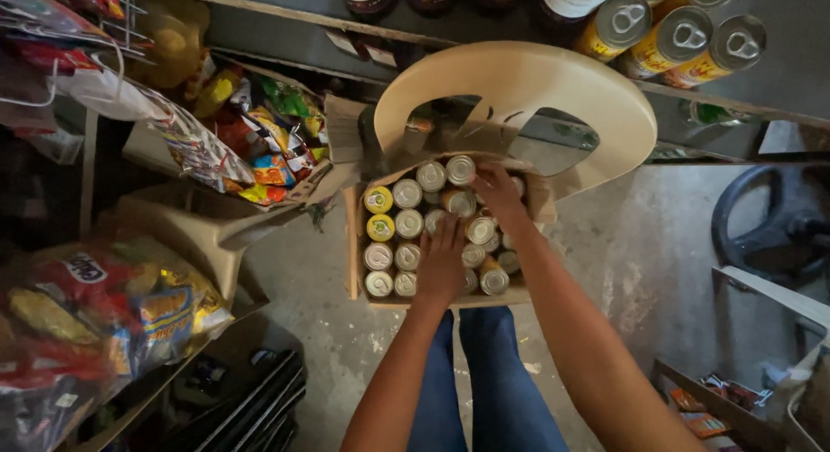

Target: Moving canned goods from a store shelf into a box placed on a chair.

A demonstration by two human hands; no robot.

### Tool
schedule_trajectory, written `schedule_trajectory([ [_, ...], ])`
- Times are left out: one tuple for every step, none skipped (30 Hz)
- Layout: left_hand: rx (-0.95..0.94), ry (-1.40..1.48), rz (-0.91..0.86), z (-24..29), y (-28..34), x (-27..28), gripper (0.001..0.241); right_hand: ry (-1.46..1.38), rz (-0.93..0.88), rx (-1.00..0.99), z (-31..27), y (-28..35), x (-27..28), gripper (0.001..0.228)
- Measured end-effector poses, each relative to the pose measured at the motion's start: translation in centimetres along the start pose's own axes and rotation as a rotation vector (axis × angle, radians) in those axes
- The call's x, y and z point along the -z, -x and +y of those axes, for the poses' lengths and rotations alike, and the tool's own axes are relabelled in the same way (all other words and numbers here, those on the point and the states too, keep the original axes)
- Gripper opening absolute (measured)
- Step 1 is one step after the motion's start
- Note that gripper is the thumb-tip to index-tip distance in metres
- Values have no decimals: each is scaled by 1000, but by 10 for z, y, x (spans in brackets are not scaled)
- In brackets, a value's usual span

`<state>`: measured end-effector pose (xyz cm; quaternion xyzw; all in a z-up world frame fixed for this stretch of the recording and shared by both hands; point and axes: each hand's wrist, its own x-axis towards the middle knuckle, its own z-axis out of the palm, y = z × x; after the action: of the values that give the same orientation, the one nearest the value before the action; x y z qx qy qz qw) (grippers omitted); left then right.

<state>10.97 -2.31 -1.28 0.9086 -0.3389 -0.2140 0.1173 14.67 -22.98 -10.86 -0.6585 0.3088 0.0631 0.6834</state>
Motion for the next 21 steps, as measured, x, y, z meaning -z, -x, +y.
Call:
schedule_trajectory([
  [-1,1,0,2,1,8,84,0,1,0,-12,6,-1,58],
  [5,16,-31,5,2,16,87,34,-4,-65,-23,11,-3,62],
  [11,32,-61,7,2,23,90,67,-10,-128,-35,16,-4,66],
  [11,32,-60,8,1,23,90,67,-9,-127,-43,21,-3,66],
  [15,51,-72,7,1,23,90,113,-5,-175,-50,27,-4,69],
  [19,69,-83,7,1,23,89,158,-1,-223,-57,34,-4,72],
  [19,69,-85,6,1,23,89,157,-2,-225,-54,34,-4,72],
  [17,58,-76,6,2,22,89,128,-10,-201,-51,35,-5,72],
  [12,47,-67,6,2,21,88,98,-16,-176,-49,36,-4,72],
  [10,47,-68,6,1,19,88,98,-14,-177,-50,39,-3,72],
  [6,38,-74,5,0,18,90,36,-12,-184,-53,42,-3,71],
  [2,28,-80,3,-1,16,92,-26,-9,-191,-55,44,-3,69],
  [2,27,-79,3,-1,15,92,-26,-10,-190,-47,40,-2,69],
  [-5,12,-60,3,-1,14,90,-82,16,-195,-40,35,-1,66],
  [-11,-5,-40,2,0,13,88,-138,41,-201,-32,31,-1,62],
  [-11,-6,-39,3,0,17,88,-138,41,-199,-29,30,-1,62],
  [-6,12,-47,4,2,20,88,-132,69,-179,-26,29,0,58],
  [-2,30,-54,5,3,24,88,-126,98,-159,-23,29,1,54],
  [-2,31,-53,5,4,25,88,-125,98,-158,-32,35,-1,54],
  [-1,56,-44,6,4,26,90,-91,108,-151,-41,40,-2,52],
  [-1,81,-35,6,4,27,92,-56,118,-144,-50,46,-3,51],
])
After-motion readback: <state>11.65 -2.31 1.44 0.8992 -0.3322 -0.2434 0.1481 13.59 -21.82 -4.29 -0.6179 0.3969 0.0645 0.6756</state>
